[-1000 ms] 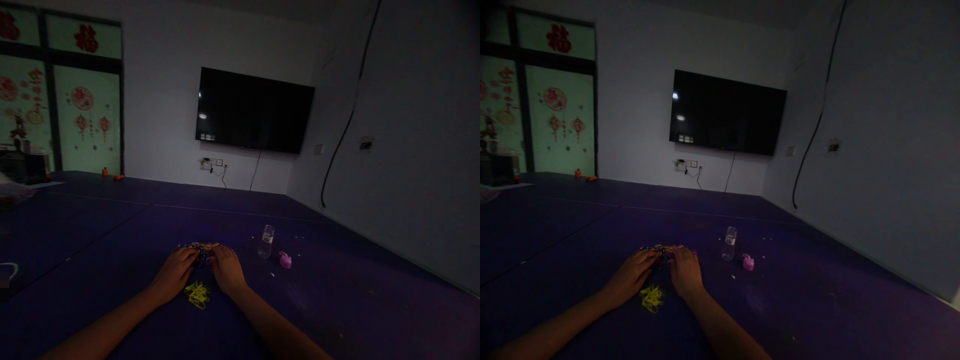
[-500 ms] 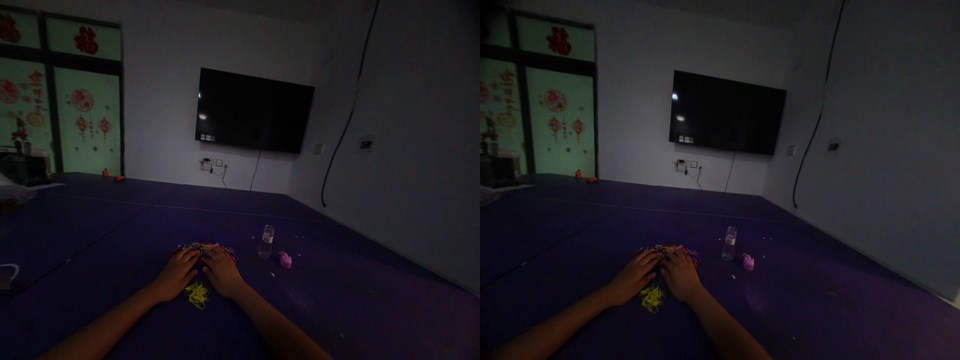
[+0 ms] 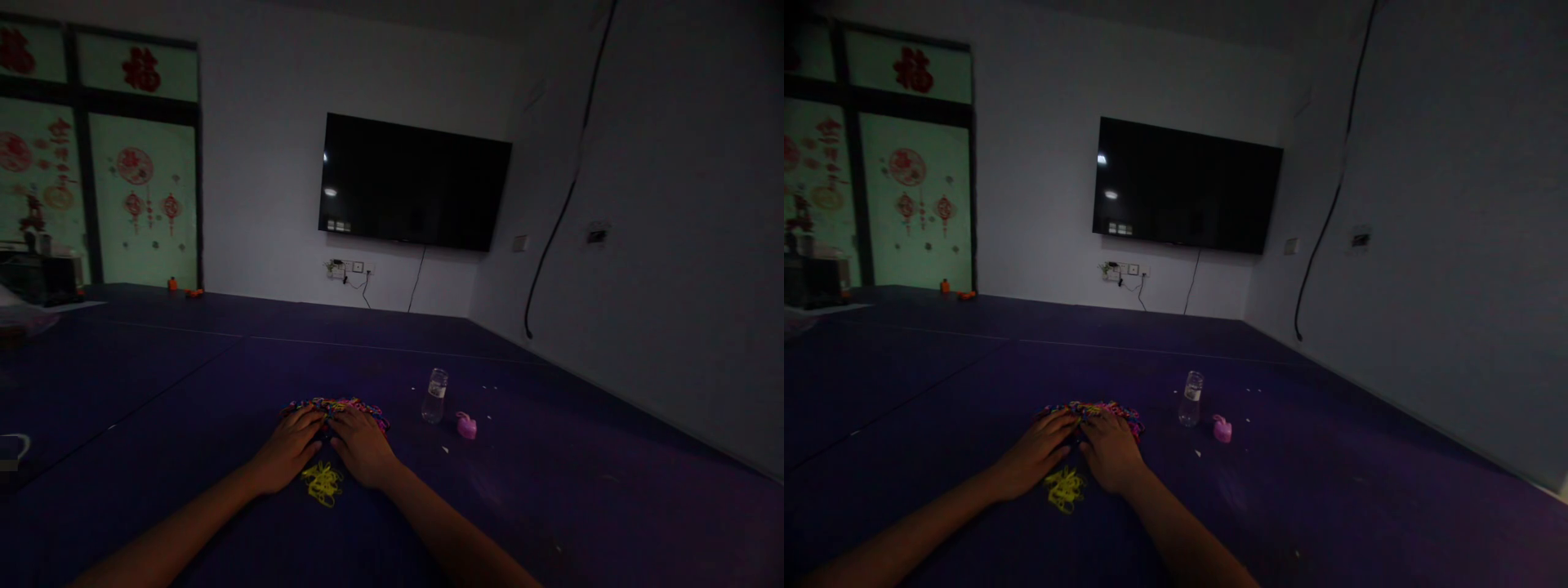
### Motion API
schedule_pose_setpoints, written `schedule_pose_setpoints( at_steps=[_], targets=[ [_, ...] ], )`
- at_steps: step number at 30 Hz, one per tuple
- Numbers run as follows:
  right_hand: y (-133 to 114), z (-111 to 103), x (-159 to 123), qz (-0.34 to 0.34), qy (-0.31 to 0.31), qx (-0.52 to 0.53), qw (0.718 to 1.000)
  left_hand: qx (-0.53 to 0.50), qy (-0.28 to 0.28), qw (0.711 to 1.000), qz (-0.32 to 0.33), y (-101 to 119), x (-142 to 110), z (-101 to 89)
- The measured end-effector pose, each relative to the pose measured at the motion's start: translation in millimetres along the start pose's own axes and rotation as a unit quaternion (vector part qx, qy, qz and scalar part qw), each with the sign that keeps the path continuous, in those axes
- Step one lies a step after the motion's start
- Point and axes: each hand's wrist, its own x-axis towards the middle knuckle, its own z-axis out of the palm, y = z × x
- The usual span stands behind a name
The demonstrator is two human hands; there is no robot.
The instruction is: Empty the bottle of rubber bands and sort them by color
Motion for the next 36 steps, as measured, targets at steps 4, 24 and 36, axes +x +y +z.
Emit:
schedule_pose_setpoints(
  at_steps=[4, 24, 36],
  targets=[
    [2, 2, 1, -0.009, -0.009, -0.005, 1.000, 0.003, -0.008, 1.000, -0.009, 1, 0, 0.8],
    [1, 1, 1, 0.028, 0.055, 0.002, 0.998, -0.046, 0.063, 0.997, 0.001, 8, 1, -10.4],
    [7, 1, -1, 0.013, 0.121, 0.088, 0.989, -0.218, 0.125, 0.962, -0.110, 7, 5, -26.3]
  ],
)
